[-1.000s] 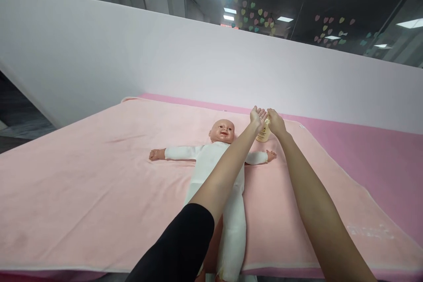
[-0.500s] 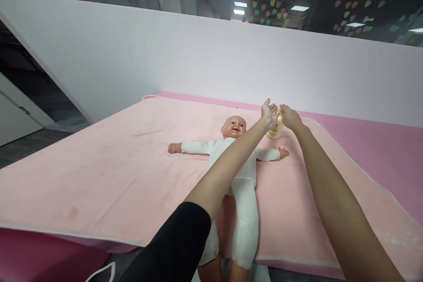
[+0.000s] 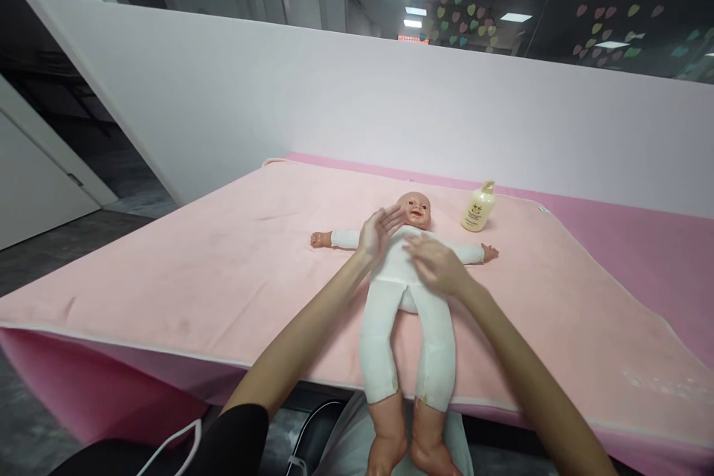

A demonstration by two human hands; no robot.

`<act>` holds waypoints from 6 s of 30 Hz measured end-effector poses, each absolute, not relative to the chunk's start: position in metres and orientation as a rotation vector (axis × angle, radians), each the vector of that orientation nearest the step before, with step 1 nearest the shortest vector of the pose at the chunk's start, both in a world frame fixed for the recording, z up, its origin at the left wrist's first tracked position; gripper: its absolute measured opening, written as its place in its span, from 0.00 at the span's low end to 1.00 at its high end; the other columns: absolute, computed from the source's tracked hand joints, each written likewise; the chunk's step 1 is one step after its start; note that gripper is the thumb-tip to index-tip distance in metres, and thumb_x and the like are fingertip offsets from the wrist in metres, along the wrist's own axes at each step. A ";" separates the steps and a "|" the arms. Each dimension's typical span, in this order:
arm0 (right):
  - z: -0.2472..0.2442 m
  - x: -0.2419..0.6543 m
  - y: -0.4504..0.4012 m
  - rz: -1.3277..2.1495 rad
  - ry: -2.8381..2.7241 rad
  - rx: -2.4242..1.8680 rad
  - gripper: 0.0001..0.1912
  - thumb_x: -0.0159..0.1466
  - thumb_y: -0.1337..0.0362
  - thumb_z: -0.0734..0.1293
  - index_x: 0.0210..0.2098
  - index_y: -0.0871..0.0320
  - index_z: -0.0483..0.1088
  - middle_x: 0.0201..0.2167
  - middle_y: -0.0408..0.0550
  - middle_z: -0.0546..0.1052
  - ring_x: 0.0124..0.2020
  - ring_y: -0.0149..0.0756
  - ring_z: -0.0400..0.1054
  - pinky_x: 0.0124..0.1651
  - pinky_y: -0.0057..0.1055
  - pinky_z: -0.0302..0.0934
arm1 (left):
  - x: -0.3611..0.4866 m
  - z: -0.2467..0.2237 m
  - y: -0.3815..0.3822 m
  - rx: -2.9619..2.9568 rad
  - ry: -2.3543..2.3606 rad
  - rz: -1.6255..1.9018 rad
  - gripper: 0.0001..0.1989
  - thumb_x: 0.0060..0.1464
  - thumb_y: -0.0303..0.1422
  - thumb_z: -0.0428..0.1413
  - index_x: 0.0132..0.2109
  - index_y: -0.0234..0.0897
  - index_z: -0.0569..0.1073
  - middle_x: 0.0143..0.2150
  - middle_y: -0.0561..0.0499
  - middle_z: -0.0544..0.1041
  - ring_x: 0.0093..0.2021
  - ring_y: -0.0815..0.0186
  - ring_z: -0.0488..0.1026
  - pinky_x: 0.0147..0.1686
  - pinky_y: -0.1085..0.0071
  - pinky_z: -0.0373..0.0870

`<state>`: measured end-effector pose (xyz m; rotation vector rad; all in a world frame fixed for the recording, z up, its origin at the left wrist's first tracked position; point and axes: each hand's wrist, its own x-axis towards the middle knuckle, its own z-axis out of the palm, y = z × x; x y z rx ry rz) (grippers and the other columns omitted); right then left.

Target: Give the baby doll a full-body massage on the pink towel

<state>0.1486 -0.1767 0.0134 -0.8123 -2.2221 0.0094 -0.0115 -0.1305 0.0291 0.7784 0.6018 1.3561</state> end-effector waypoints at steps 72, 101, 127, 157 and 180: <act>-0.013 0.115 -0.189 0.147 -2.270 -1.614 0.28 0.65 0.49 0.51 0.62 0.50 0.52 0.65 0.48 0.49 0.66 0.44 0.40 0.62 0.59 0.28 | -0.040 -0.043 -0.170 1.832 1.267 0.925 0.27 0.59 0.39 0.40 0.64 0.40 0.54 0.68 0.52 0.46 0.67 0.67 0.40 0.65 0.64 0.41; -0.002 0.137 -0.209 -0.223 -1.903 -2.231 0.27 0.68 0.55 0.46 0.43 0.67 0.68 0.32 0.61 0.75 0.33 0.44 0.71 0.32 0.33 0.59 | -0.049 -0.010 -0.178 2.548 0.748 0.649 0.21 0.61 0.35 0.41 0.60 0.41 0.62 0.65 0.50 0.57 0.66 0.63 0.47 0.65 0.58 0.39; -0.026 0.157 -0.180 -0.113 -1.953 -1.768 0.22 0.66 0.64 0.48 0.53 0.66 0.63 0.49 0.58 0.72 0.51 0.40 0.64 0.53 0.37 0.57 | -0.031 0.002 -0.148 2.660 0.735 0.244 0.28 0.59 0.50 0.39 0.64 0.53 0.48 0.68 0.55 0.45 0.68 0.61 0.38 0.62 0.52 0.26; -0.007 0.141 -0.191 0.206 -1.973 -1.383 0.21 0.62 0.64 0.56 0.54 0.57 0.65 0.56 0.51 0.67 0.59 0.37 0.58 0.62 0.43 0.46 | -0.036 -0.048 -0.171 1.923 1.316 1.011 0.32 0.57 0.47 0.45 0.63 0.33 0.52 0.65 0.38 0.53 0.67 0.53 0.43 0.63 0.52 0.42; -0.016 0.121 -0.176 0.241 -2.089 -1.837 0.35 0.64 0.47 0.51 0.65 0.59 0.45 0.66 0.53 0.46 0.67 0.40 0.36 0.64 0.50 0.29 | -0.036 -0.051 -0.173 1.837 1.312 0.986 0.31 0.59 0.44 0.41 0.65 0.35 0.49 0.68 0.44 0.44 0.67 0.60 0.38 0.65 0.56 0.37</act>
